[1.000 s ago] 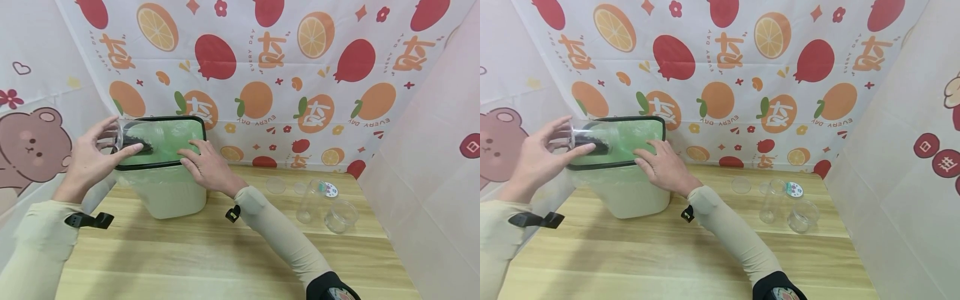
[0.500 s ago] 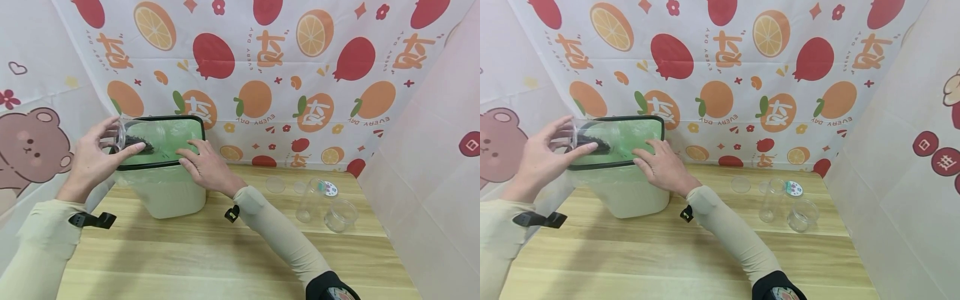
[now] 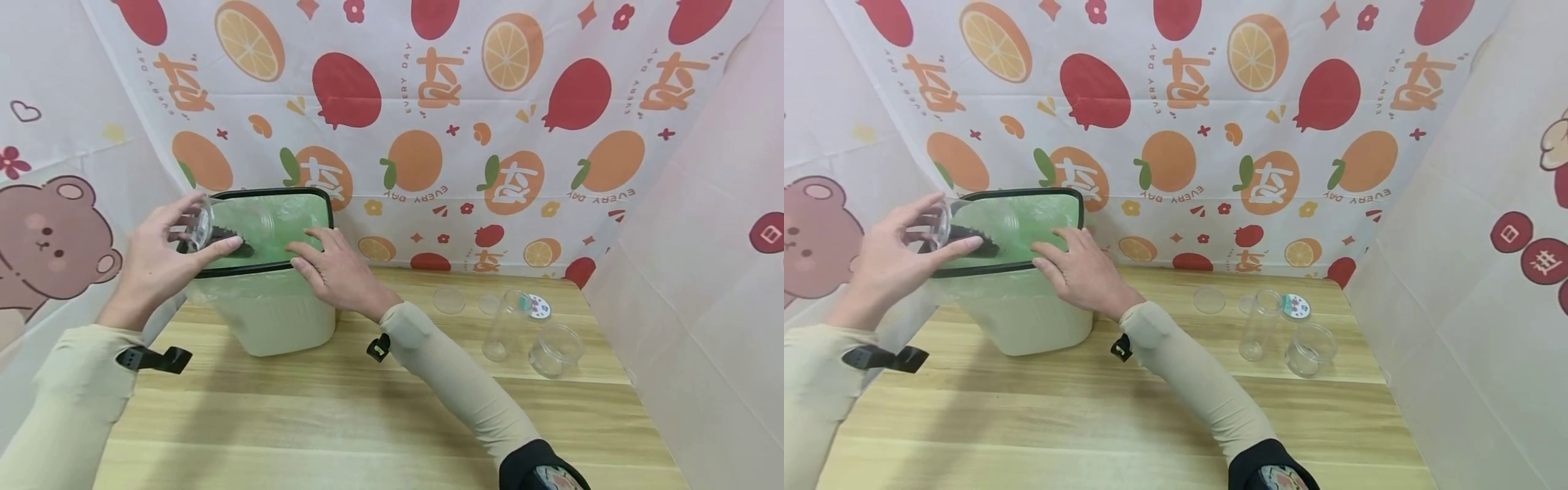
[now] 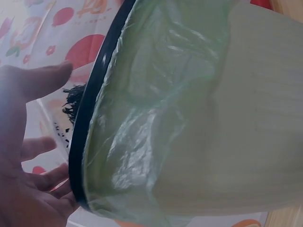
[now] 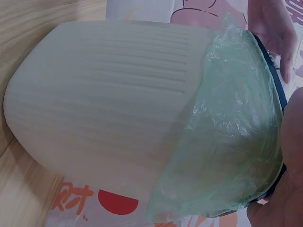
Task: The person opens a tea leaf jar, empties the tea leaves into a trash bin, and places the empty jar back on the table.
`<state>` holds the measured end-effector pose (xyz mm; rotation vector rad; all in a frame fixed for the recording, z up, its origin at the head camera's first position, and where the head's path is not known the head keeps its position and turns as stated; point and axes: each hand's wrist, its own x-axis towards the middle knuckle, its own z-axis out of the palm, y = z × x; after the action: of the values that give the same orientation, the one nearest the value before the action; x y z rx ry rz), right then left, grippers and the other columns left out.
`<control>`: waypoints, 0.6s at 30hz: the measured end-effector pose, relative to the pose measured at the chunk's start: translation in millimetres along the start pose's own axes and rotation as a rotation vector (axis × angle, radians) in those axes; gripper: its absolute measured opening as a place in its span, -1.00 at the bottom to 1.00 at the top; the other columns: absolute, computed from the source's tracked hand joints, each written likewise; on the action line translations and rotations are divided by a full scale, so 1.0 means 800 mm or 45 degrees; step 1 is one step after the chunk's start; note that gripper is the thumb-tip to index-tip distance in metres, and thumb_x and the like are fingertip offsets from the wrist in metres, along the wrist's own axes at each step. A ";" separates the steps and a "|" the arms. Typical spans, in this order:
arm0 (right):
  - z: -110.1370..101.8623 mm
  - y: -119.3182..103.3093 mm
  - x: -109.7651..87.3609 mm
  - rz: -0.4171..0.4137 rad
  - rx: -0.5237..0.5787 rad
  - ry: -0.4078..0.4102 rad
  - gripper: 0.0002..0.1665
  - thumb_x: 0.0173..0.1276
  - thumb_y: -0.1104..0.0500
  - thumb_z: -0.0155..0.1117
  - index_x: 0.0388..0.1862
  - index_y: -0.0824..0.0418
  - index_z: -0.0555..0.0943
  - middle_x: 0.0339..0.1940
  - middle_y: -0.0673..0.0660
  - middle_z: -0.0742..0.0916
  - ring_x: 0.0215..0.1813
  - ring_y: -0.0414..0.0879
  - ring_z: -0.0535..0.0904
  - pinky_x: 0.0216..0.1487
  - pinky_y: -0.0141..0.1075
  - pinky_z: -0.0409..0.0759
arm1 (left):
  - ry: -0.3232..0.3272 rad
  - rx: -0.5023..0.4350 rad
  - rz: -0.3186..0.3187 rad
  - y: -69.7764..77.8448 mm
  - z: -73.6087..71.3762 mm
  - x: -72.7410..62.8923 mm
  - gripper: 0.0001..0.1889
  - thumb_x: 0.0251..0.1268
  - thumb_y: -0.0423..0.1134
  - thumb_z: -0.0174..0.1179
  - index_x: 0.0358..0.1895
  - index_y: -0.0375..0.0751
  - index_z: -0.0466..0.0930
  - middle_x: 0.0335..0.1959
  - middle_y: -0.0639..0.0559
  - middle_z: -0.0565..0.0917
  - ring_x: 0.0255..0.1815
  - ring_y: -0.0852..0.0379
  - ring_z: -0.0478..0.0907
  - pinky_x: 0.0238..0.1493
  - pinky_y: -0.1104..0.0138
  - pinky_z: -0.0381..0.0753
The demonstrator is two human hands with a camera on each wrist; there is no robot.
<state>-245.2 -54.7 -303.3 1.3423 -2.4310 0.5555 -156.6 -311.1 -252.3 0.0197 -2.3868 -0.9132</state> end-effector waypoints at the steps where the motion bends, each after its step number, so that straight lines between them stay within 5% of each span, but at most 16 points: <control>1: 0.000 0.000 0.000 0.002 0.000 -0.002 -0.47 0.69 -0.14 -0.30 0.47 -0.15 0.43 0.57 0.11 0.36 0.64 -0.05 0.14 0.73 -0.04 -0.03 | -0.002 0.010 0.001 0.000 0.001 0.000 -0.13 0.10 0.00 0.53 0.49 0.43 0.29 0.22 0.08 0.49 -0.03 0.53 0.33 -0.01 0.61 0.30; 7: 0.000 0.001 0.000 0.001 -0.008 0.001 -0.46 0.69 -0.15 -0.30 0.47 -0.14 0.43 0.57 0.12 0.37 0.65 -0.04 0.14 0.73 -0.04 -0.02 | 0.011 0.020 0.054 0.003 0.008 0.004 -0.13 0.07 -0.01 0.55 0.49 0.39 0.32 0.25 -0.08 0.52 -0.03 0.55 0.33 -0.04 0.61 0.31; 18: 0.001 0.002 0.001 0.015 -0.012 -0.021 -0.44 0.69 -0.17 -0.34 0.49 -0.16 0.41 0.57 0.11 0.36 0.65 -0.06 0.12 0.73 -0.04 -0.05 | 0.009 -0.020 0.062 0.004 0.006 0.008 -0.13 0.05 -0.05 0.56 0.49 0.29 0.35 0.15 0.16 0.50 0.00 0.52 0.36 -0.02 0.66 0.31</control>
<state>-247.3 -54.7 -304.2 1.3346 -2.4530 0.5376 -163.7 -306.8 -250.1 -0.0411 -2.3635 -0.9073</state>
